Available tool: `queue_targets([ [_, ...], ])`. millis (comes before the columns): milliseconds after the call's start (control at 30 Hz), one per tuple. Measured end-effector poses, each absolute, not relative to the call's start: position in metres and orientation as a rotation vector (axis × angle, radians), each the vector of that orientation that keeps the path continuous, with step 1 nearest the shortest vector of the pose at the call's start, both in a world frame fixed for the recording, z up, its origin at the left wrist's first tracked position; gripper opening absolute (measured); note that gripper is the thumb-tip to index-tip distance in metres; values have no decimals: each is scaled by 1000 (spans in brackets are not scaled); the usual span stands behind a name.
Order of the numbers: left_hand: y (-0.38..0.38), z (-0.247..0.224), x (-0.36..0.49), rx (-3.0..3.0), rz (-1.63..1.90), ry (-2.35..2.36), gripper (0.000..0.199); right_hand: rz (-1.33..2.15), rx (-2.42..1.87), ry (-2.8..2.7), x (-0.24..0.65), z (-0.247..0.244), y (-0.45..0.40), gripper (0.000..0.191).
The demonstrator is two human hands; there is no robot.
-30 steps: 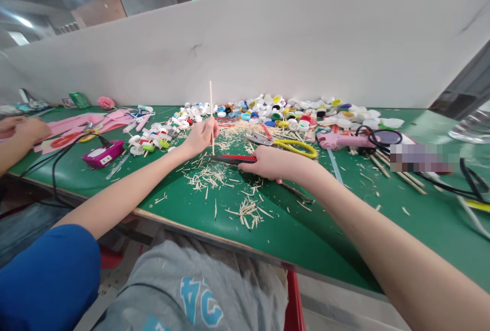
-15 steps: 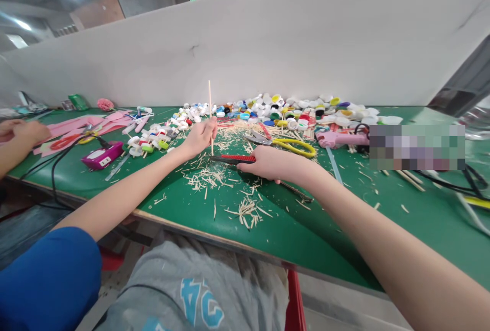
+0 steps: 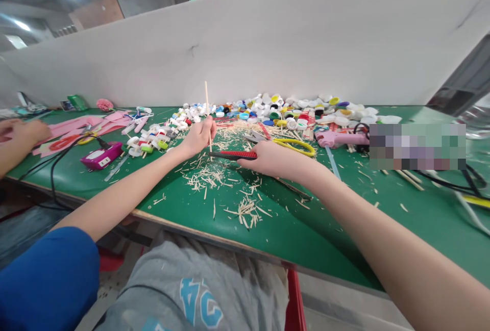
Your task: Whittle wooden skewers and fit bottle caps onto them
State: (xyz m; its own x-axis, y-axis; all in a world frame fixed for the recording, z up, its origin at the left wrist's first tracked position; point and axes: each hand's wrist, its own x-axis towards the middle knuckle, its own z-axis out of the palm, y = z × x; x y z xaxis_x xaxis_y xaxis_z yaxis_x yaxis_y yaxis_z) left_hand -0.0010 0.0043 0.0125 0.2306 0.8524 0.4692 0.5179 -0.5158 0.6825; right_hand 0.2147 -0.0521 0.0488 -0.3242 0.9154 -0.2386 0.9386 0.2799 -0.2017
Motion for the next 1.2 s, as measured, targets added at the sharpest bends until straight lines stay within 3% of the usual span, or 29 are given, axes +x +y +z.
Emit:
queue_targets([
  [1200, 5, 11, -1, 2125, 1184, 1305, 61, -643, 1749, 2308, 211, 43, -54, 59],
])
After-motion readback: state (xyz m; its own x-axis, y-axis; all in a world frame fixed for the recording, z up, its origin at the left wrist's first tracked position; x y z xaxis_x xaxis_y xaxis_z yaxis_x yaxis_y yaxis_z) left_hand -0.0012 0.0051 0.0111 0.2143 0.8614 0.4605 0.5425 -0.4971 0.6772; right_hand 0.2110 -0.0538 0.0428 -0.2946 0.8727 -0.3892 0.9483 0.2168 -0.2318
